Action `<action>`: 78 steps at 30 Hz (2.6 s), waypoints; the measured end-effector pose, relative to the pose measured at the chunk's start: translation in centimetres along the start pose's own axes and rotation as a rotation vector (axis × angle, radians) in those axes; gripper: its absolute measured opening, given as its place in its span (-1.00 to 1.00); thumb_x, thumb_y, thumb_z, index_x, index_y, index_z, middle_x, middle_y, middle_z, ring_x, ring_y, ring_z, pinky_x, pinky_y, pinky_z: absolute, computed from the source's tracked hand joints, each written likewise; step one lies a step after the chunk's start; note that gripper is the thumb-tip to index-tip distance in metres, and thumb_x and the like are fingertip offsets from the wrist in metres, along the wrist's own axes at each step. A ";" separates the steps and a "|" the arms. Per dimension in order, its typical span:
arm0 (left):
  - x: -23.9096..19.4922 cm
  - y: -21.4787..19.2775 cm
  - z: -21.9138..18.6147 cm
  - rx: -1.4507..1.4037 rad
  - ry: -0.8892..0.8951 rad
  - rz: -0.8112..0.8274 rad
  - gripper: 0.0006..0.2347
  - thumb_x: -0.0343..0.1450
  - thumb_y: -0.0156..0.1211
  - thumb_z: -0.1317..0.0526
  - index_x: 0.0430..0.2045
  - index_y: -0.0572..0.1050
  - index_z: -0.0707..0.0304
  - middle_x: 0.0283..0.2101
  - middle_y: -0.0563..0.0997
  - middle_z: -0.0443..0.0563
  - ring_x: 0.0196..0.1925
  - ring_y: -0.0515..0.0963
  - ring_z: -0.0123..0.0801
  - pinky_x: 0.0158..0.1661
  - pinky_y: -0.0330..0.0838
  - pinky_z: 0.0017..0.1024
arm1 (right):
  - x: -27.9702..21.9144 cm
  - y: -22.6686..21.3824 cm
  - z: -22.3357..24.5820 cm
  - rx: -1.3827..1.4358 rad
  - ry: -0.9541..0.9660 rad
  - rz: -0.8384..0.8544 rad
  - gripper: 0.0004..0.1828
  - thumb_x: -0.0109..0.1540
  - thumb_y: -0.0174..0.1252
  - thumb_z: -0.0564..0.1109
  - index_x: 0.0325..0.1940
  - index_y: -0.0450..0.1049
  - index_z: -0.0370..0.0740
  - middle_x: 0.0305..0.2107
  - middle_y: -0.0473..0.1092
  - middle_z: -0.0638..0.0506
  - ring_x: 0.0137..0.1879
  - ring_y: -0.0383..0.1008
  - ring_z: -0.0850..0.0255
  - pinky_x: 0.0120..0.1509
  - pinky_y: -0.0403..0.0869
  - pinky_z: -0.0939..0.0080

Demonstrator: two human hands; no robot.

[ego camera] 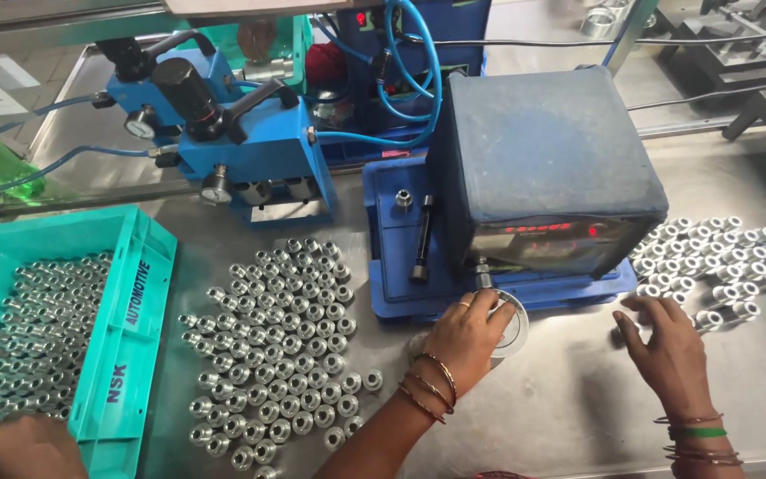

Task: Sort and place metal automotive components into machine fixtures for processing.

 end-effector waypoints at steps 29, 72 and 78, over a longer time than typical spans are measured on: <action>-17.8 -0.8 10.3 0.160 -0.482 0.054 -0.69 0.34 0.26 0.16 -0.04 0.50 0.15 0.00 0.51 0.03 0.16 0.40 -0.11 0.16 0.21 -0.08 | 1.2 0.9 19.8 0.157 -0.451 0.253 -0.73 0.13 0.26 -0.05 -0.18 0.48 -0.22 -0.36 0.37 -0.03 -0.21 0.42 0.02 -0.13 0.43 0.04; -0.1 0.3 0.4 0.073 0.011 -0.016 -0.64 0.28 0.25 0.39 -0.02 0.55 0.16 0.01 0.57 0.05 0.07 0.56 -0.13 0.06 0.44 -0.24 | -2.1 2.7 -0.4 -0.047 0.026 0.112 -0.74 0.20 0.30 -0.10 -0.04 0.57 -0.19 -0.20 0.47 -0.10 -0.21 0.51 -0.06 -0.15 0.49 -0.01; -4.7 -6.8 2.7 -0.069 -0.207 -0.079 -0.65 0.35 0.31 -0.01 -0.08 0.55 0.16 -0.02 0.54 0.04 0.01 0.53 -0.09 -0.04 0.39 -0.13 | 1.5 -2.0 9.8 0.228 -0.069 0.117 -0.75 0.22 0.27 -0.09 -0.06 0.52 -0.20 -0.19 0.46 0.01 -0.32 0.52 0.20 -0.26 0.52 0.20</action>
Point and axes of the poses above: each hand's wrist, its own x-axis towards the middle knuckle, its own y-axis out of the palm, z = x × y, the point moved 7 cm from there along x, towards the middle knuckle
